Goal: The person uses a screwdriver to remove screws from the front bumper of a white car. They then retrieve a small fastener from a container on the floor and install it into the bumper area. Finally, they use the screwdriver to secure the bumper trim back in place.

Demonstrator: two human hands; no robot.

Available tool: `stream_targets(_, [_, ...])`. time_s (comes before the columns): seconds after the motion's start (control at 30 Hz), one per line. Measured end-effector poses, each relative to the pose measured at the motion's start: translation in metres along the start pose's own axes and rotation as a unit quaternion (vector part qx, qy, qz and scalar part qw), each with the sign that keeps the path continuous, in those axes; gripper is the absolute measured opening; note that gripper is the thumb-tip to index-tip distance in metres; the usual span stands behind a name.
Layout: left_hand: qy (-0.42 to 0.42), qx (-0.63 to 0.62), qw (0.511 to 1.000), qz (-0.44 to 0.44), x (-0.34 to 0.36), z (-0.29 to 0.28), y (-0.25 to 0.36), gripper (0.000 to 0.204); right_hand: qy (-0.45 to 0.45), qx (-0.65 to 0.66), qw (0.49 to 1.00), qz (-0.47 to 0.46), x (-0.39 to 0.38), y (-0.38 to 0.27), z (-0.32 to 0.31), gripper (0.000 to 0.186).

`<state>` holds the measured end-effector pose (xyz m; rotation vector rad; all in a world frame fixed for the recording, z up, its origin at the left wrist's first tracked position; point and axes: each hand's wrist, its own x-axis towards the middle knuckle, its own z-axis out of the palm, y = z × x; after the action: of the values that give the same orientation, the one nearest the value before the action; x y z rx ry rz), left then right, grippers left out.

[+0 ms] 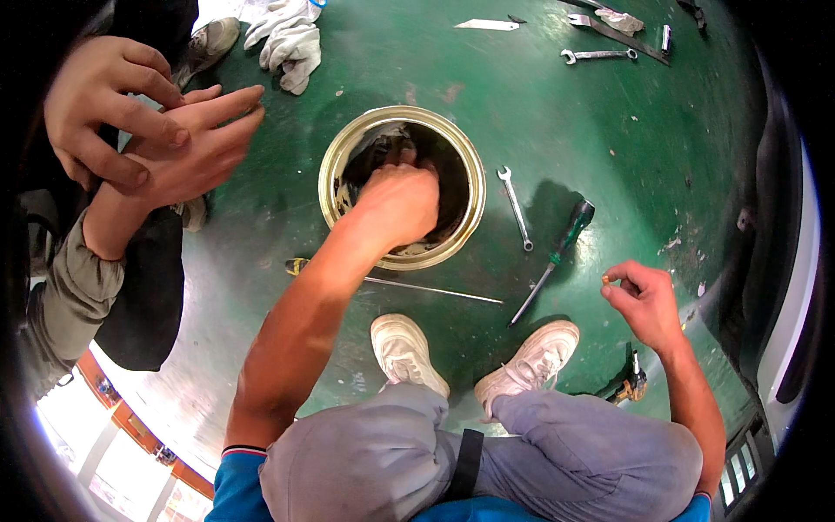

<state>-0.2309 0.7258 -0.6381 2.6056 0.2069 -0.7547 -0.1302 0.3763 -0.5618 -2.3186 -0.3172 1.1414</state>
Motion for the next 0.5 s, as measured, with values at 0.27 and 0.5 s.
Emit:
stream_targets(0.27, [0.171,-0.235,0.952,0.095,-0.102,-0.058,0.018,0.029,0.000,0.014,1.000,0.004,-0.006,0.006,-0.003,0.012])
stream_targets(0.5, [-0.021,-0.453,0.868,0.202,-0.113,-0.013,0.057,0.029,-0.067,0.099,0.993,0.020,-0.001,-0.020,0.008,0.012])
